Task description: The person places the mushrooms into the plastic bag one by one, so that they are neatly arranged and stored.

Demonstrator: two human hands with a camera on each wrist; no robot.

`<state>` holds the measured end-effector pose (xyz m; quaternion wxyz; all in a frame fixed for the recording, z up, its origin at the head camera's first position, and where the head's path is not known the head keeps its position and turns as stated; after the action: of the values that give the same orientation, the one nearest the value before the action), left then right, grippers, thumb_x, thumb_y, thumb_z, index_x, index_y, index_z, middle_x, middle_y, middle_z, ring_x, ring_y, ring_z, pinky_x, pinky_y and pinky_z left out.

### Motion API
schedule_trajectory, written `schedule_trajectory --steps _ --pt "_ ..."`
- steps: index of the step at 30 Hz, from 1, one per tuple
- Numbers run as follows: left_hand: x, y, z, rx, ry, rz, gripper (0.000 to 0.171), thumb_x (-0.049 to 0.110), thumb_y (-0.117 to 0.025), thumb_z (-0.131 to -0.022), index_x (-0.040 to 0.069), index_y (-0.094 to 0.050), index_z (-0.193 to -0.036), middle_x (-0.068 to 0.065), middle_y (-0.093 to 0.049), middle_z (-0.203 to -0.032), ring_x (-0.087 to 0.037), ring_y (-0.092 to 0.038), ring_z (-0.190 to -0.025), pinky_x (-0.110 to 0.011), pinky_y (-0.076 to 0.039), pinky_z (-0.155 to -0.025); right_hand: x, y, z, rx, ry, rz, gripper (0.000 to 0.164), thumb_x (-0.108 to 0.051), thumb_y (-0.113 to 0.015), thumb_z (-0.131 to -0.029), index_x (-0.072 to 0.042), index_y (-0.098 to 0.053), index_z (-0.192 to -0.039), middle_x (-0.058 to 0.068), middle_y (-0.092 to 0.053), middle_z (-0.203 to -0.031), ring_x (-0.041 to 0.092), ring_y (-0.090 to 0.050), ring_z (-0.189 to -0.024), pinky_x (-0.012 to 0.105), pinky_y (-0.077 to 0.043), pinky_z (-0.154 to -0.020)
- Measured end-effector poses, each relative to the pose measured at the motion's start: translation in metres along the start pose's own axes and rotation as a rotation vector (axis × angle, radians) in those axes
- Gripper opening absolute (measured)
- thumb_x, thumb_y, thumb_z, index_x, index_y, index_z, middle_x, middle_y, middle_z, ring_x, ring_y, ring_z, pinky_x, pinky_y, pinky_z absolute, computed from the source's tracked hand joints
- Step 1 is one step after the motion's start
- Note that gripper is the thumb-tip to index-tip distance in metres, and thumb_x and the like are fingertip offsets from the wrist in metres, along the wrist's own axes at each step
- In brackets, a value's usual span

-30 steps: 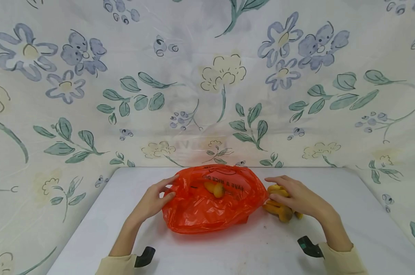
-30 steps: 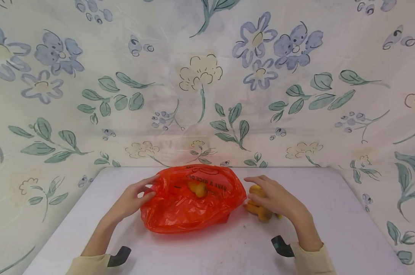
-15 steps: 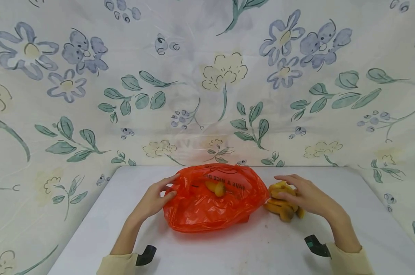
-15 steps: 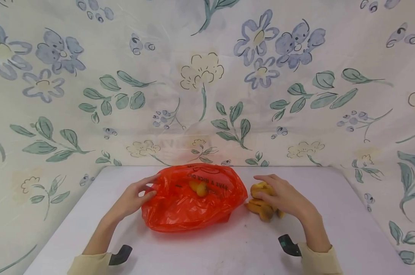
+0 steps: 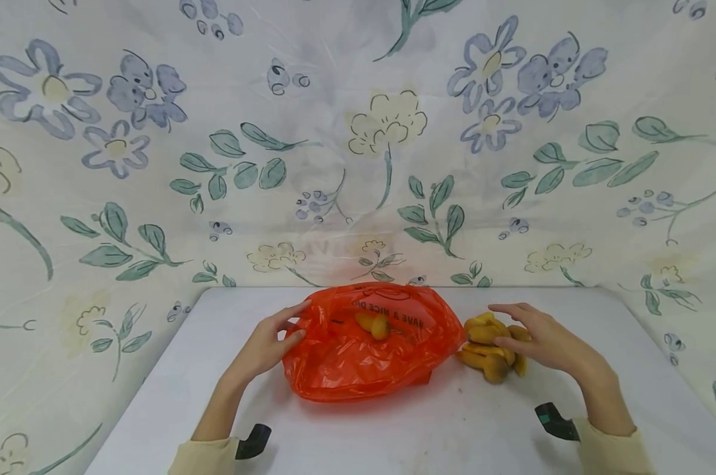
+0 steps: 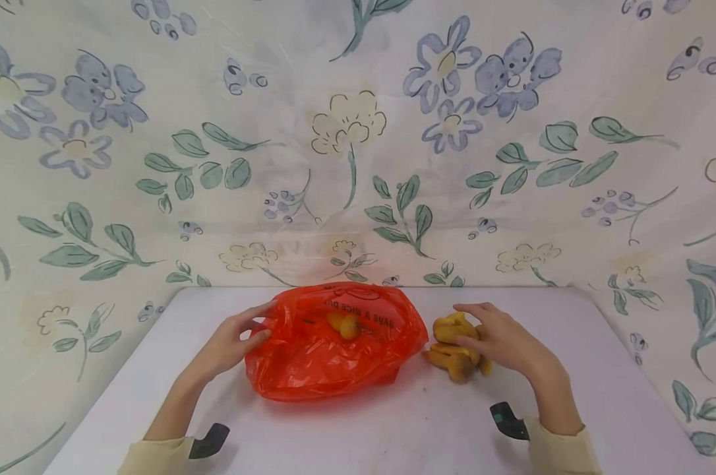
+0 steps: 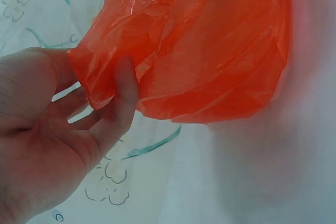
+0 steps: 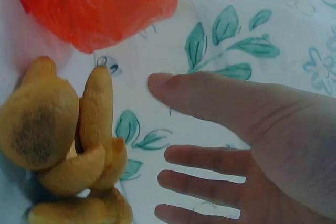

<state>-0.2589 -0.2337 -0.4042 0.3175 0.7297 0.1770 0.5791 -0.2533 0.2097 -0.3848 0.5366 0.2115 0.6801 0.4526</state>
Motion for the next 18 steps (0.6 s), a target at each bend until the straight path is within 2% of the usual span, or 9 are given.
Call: schedule_trajectory --steps 3,10,18 --pt "0.001 0.000 0.000 -0.001 0.001 0.000 0.057 0.005 -0.061 -0.094 0.018 -0.046 -0.147 -0.017 -0.059 -0.136 -0.031 -0.063 -0.109 -0.028 -0.061 -0.077 0.005 0.001 0.002 -0.012 -0.011 0.006 0.062 -0.031 -0.071 -0.090 -0.008 -0.047 -0.143 0.027 -0.049 -0.141 0.047 -0.054 -0.121 0.060 -0.051 -0.093" --pt "0.000 0.000 0.000 -0.004 0.006 0.002 0.057 0.005 -0.061 -0.094 0.018 -0.046 -0.148 -0.017 -0.057 -0.138 -0.032 -0.062 -0.110 -0.028 -0.061 -0.077 0.022 -0.001 0.002 -0.050 -0.070 0.006 0.068 -0.032 -0.074 -0.086 -0.010 -0.045 -0.144 0.028 -0.048 -0.140 0.047 -0.051 -0.121 0.060 -0.052 -0.093" --pt "0.001 -0.001 -0.001 -0.009 0.010 0.013 0.057 0.005 -0.061 -0.094 0.018 -0.046 -0.148 -0.017 -0.057 -0.139 -0.033 -0.062 -0.110 -0.028 -0.061 -0.076 0.037 -0.004 0.002 -0.078 -0.091 0.008 0.068 -0.028 -0.074 -0.086 -0.005 -0.046 -0.143 0.029 -0.052 -0.134 0.046 -0.054 -0.116 0.057 -0.054 -0.090"
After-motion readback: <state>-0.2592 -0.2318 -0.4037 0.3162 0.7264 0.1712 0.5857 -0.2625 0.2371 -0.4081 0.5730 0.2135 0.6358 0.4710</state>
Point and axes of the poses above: each hand's wrist, its own z-axis away from the middle knuckle, its own y-axis out of the back of the hand, x = y × z, the point moved 6 cm from there along -z, towards the middle knuckle
